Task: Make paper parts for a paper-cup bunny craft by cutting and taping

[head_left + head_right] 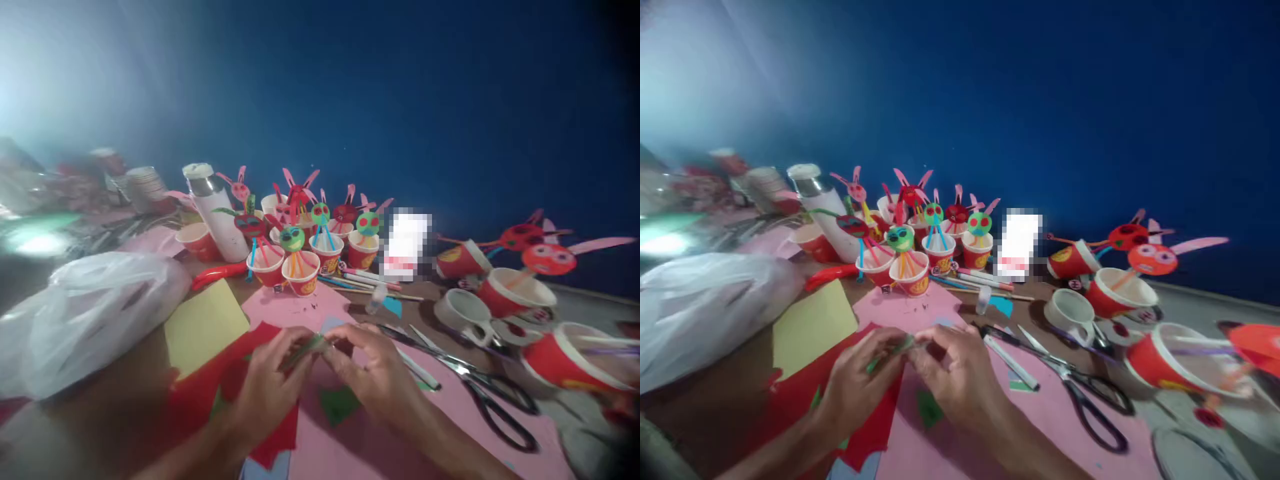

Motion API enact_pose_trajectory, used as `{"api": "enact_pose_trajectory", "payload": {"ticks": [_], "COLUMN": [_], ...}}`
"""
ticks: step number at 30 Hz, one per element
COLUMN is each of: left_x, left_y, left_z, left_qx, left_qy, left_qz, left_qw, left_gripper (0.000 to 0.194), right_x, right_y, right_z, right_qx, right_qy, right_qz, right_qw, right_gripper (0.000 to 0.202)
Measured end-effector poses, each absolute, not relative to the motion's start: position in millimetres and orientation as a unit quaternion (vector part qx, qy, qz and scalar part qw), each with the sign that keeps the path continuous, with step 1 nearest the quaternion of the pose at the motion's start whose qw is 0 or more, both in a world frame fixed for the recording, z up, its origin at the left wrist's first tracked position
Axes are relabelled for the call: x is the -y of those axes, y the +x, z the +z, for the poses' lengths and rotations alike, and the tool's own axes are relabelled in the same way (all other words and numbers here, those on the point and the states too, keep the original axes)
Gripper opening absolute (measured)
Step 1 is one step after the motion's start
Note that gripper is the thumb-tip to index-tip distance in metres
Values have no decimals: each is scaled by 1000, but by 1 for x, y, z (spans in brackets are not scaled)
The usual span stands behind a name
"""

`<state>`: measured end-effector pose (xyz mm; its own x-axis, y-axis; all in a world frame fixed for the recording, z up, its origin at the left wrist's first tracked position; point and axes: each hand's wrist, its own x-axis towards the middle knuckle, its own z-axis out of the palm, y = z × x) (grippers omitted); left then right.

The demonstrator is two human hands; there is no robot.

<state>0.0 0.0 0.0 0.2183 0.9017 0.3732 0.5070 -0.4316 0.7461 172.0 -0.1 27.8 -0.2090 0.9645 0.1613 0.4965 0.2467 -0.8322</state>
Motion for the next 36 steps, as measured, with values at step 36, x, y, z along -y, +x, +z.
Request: {"api": "enact_pose_trajectory", "payload": {"ticks": [36], "left_x": [-5], "left_y": [-3], "left_z": [-3], "left_qx": [-402], "left_qy": [792], "left_qz": [422], "left_qw": [180], "left_gripper": [20], "right_x": [8], "right_y": [169], "right_z": [29], "right_qx": [741], "right_qy": [-513], "right_qz": [292], "right_qw": [321], "right_gripper": [16]}}
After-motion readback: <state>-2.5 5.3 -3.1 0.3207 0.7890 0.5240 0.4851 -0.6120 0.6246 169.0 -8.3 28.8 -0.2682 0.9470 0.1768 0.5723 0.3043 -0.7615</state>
